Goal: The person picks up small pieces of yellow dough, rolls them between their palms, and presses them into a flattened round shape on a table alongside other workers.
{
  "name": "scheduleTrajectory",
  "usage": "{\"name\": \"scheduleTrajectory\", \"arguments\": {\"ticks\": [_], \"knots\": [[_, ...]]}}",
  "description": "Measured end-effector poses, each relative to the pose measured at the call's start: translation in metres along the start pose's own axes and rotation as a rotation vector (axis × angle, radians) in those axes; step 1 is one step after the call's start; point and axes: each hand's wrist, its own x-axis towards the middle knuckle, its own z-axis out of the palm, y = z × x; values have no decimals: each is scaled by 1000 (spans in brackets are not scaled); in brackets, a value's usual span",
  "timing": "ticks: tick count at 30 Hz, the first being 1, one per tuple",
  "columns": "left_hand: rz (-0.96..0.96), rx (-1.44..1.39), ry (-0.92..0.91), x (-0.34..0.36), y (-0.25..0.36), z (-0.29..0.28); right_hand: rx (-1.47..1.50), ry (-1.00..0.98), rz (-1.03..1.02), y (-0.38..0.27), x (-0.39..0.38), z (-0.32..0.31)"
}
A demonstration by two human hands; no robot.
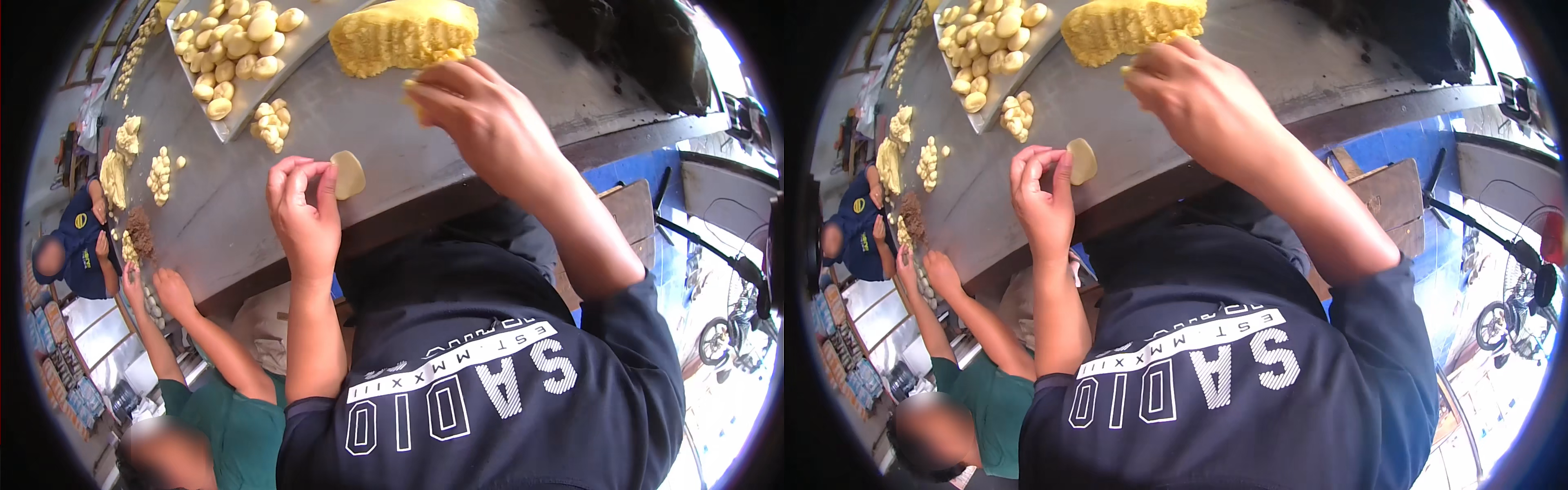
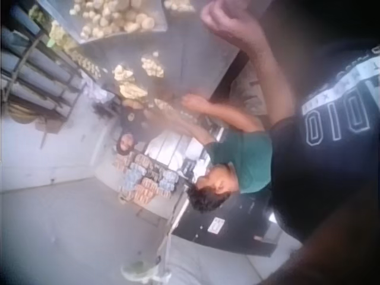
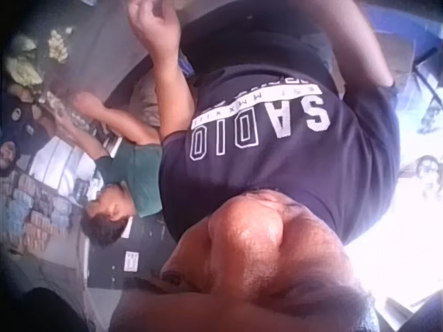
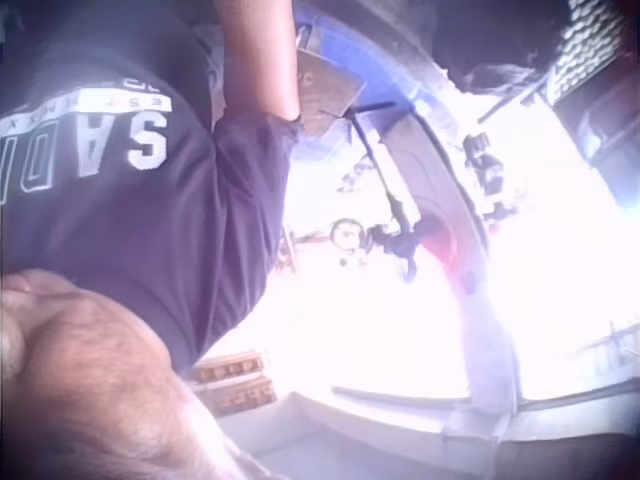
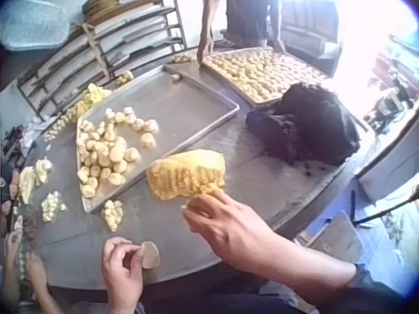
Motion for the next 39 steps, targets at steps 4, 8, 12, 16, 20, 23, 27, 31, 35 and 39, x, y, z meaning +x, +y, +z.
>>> {"name": "scheduleTrajectory", "arguments": {"ticks": [4,8,12,16,20,23,27,31,35,39], "knots": [[-190,-579,-107,-9,3,-3,-2,-54,-84,-7,0,0],[-426,-967,11,-6,23,6,26,-31,-24,-30,-20,-2],[-480,-1033,-89,4,43,9,264,35,-11,-52,-9,13],[-417,-1258,-71,3,61,0,353,192,-110,-45,1,19],[46,-458,-165,7,7,5,608,40,-81,-53,2,12],[103,-250,-148,17,24,5,494,-40,-78,-48,-5,17],[154,-247,-170,26,24,13,121,-15,-302,-65,-21,22],[222,-341,-238,24,32,12,455,-104,-206,-48,-13,10],[80,-527,-433,14,29,4,450,14,41,-53,2,6],[281,-331,-340,11,27,10,418,-67,21,-55,9,26]]}}
